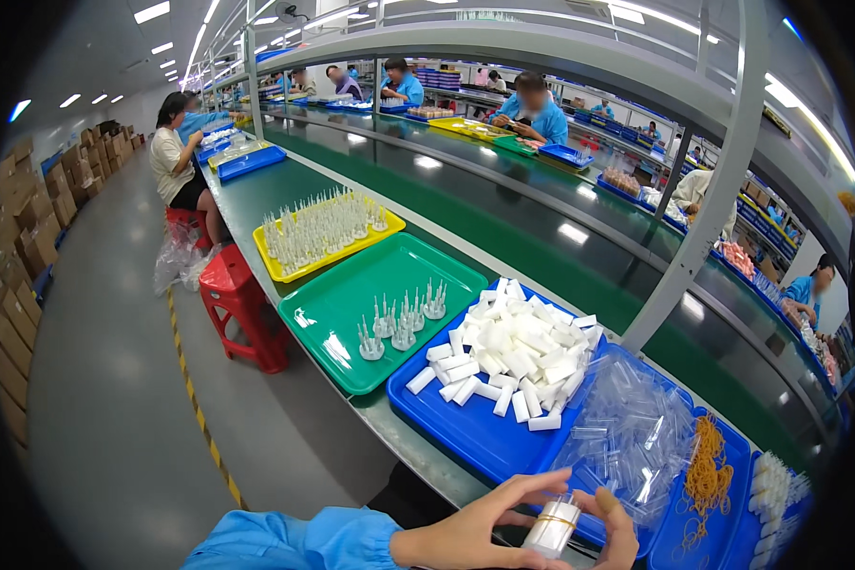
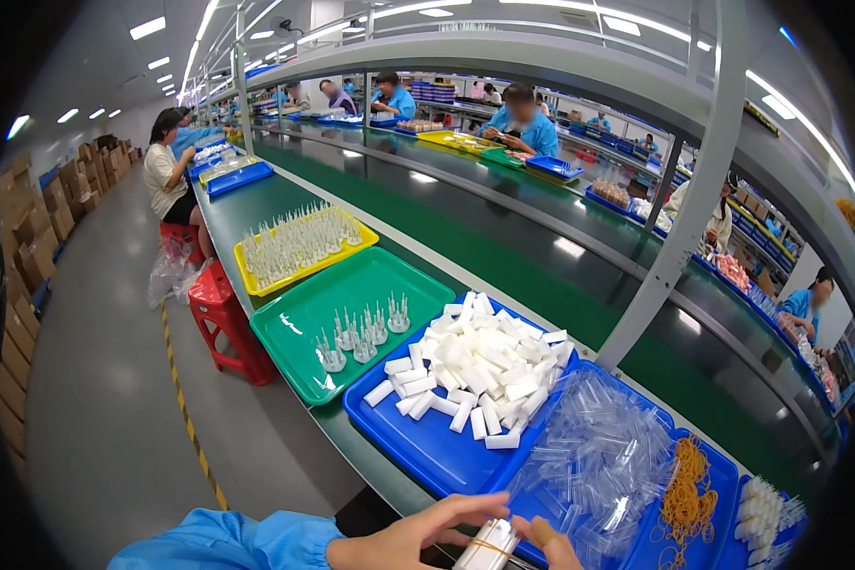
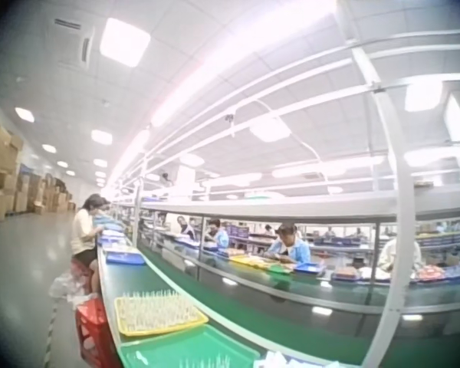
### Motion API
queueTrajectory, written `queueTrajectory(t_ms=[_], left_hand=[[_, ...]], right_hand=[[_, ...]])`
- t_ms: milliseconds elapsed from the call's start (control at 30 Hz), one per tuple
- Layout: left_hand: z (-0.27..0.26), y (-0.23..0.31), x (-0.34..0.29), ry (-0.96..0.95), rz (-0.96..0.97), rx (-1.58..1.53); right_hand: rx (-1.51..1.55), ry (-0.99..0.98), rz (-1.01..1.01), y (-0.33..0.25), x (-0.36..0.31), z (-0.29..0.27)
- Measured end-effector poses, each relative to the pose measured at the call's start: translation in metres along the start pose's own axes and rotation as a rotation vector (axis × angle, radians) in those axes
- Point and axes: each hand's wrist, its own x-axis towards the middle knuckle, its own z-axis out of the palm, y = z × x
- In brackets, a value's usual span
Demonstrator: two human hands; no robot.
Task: The person assembles small white plastic components by inserting cylindrical pieces into a central hub. They secure the assembled unit with a rubber band and place it into a clear plastic bag. The process is repeated continuously with components from trays on the assembly line.
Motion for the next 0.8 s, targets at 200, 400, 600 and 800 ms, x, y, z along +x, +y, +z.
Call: queueTrajectory(t_ms=[200, 400, 600, 800], left_hand=[[-0.014, 0.000, -0.005, -0.089, 0.126, 0.463], [-0.009, -0.023, -0.004, -0.018, 0.007, 0.244], [-0.002, -0.033, -0.001, 0.058, 0.056, 0.116], [0.000, -0.025, -0.005, 0.048, 0.083, 0.345]], right_hand=[[0.002, -0.151, -0.008, 0.000, 0.002, -0.010], [0.121, -0.187, 0.124, 0.009, -0.004, -0.008], [0.240, -0.156, 0.225, 0.012, -0.009, -0.002], [0.186, -0.207, 0.281, 0.020, -0.027, -0.006]])
